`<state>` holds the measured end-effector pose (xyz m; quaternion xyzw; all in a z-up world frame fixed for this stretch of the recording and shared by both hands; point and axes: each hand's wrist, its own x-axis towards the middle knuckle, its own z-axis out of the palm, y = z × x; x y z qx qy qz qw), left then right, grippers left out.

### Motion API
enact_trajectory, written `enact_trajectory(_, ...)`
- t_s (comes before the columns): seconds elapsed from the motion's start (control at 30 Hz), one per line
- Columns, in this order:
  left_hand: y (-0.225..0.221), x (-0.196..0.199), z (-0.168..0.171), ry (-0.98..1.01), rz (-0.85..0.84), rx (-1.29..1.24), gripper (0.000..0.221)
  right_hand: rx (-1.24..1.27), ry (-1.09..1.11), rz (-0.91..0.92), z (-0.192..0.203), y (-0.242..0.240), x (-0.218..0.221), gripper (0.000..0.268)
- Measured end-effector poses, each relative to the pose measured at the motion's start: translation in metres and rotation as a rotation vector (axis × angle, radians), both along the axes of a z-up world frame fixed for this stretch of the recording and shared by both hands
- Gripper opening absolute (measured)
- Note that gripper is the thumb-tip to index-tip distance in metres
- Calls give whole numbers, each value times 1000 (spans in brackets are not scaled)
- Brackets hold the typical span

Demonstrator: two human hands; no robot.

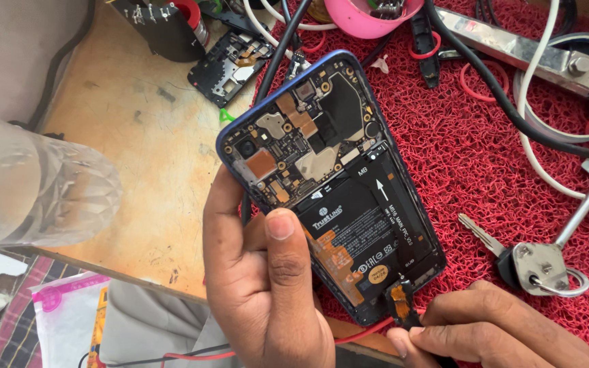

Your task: The person holds a disassembled smartphone and repeatedly presses and adjusts internal components, including the battery and ribbon cables, while the camera shakes frequently. The person manipulates the device with both hands, focusing on the internal circuitry and connectors.

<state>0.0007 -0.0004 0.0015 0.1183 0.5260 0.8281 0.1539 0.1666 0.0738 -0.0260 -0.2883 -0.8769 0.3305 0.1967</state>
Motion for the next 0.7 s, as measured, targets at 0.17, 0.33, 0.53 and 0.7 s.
enact_trajectory(0.17, -1, 1, -1, 6, -6, 0, 55, -20, 5, -5, -2, 0, 3, 25)
enact_trajectory(0.33, -3, 2, -3, 5, 1, -16, 55, -3, 5, -12, -4, -1, 2, 26)
enact_trajectory(0.53, -3, 3, -4, -22, 1, 17, 54, 28, -6, -6, -4, -2, 3, 25)
enact_trajectory(0.7, -3, 3, -6, 9, -13, 47, 55, 20, 12, 25, -8, 0, 8, 26)
